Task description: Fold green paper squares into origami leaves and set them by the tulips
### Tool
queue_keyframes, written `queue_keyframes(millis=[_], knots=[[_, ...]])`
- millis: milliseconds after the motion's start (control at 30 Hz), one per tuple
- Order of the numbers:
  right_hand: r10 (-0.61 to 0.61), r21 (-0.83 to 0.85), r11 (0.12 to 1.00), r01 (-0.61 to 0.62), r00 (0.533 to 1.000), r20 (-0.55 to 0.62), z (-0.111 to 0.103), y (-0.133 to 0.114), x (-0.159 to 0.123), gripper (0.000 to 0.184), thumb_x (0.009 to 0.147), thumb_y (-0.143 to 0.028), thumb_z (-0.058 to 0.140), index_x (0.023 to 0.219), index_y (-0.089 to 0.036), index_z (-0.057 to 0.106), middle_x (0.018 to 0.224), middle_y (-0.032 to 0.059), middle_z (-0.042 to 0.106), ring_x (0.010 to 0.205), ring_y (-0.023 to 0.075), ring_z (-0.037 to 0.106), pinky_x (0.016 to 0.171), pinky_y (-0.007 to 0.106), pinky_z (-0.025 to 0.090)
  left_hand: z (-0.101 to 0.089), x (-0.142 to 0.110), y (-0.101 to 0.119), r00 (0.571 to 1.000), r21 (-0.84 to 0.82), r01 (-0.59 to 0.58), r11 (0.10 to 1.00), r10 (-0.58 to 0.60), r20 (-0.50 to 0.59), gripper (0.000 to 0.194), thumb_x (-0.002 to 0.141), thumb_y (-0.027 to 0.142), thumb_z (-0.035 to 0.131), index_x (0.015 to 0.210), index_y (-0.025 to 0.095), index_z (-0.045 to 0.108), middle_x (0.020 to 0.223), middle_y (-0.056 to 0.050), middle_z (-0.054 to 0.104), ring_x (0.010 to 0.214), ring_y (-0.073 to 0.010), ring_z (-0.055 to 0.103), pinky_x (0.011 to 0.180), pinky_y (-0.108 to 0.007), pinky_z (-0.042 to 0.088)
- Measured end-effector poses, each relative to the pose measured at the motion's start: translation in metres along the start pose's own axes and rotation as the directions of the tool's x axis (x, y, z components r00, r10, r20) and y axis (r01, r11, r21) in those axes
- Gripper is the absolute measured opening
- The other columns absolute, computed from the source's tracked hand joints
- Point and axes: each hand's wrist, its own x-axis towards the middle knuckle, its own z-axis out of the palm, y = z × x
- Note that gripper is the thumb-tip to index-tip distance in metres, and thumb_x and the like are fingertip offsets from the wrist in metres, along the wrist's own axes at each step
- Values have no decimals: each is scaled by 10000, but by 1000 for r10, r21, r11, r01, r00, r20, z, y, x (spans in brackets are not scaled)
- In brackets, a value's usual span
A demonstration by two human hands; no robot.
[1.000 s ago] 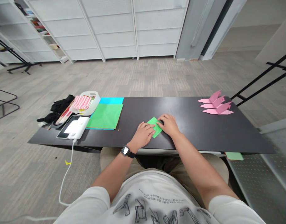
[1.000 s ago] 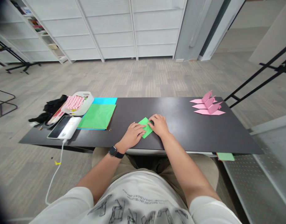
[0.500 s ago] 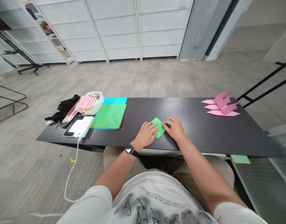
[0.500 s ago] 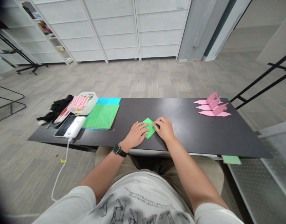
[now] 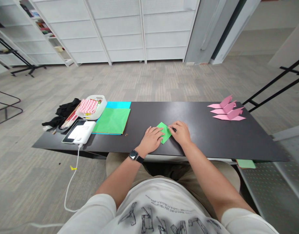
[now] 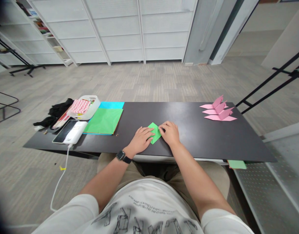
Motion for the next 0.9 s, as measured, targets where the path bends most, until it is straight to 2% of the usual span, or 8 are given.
queue_keyframes(millis=[133,467,633,900], knots=[[-2,-69,998,7,997,73,2,-7,2,117,973,-313,716,980,-292,831,1029,57,741,1011,267,650,913,432,457,-1,0,1,1000,28,19,999,-19,8,324,1070,356,545,1355,311,691,1587,-29,599,1467,-257,490,1334,-547,265],[-6,-131,991,21,993,121,-1,-3,-2,129,971,-361,741,1002,-286,841,998,65,697,975,260,617,869,414,428,2,-1,2,998,35,60,998,-60,-14,340,1102,337,468,1386,303,653,1576,-20,619,1476,-229,510,1346,-546,232],[-40,-153,986,68,983,181,-7,-5,-4,212,937,-416,782,1086,-271,820,1054,82,697,1030,290,614,905,432,447,1,-1,2,998,38,61,997,-60,-16,349,1116,304,422,1370,305,661,1569,-12,626,1478,-219,516,1341,-541,249],[-97,-163,976,144,959,264,-19,-15,-10,430,875,-472,828,1227,-233,764,1170,124,661,1098,331,606,978,480,494,4,-1,0,998,24,60,998,-59,-31,331,1108,345,466,1361,298,674,1564,-14,631,1480,-224,515,1349,-548,236]])
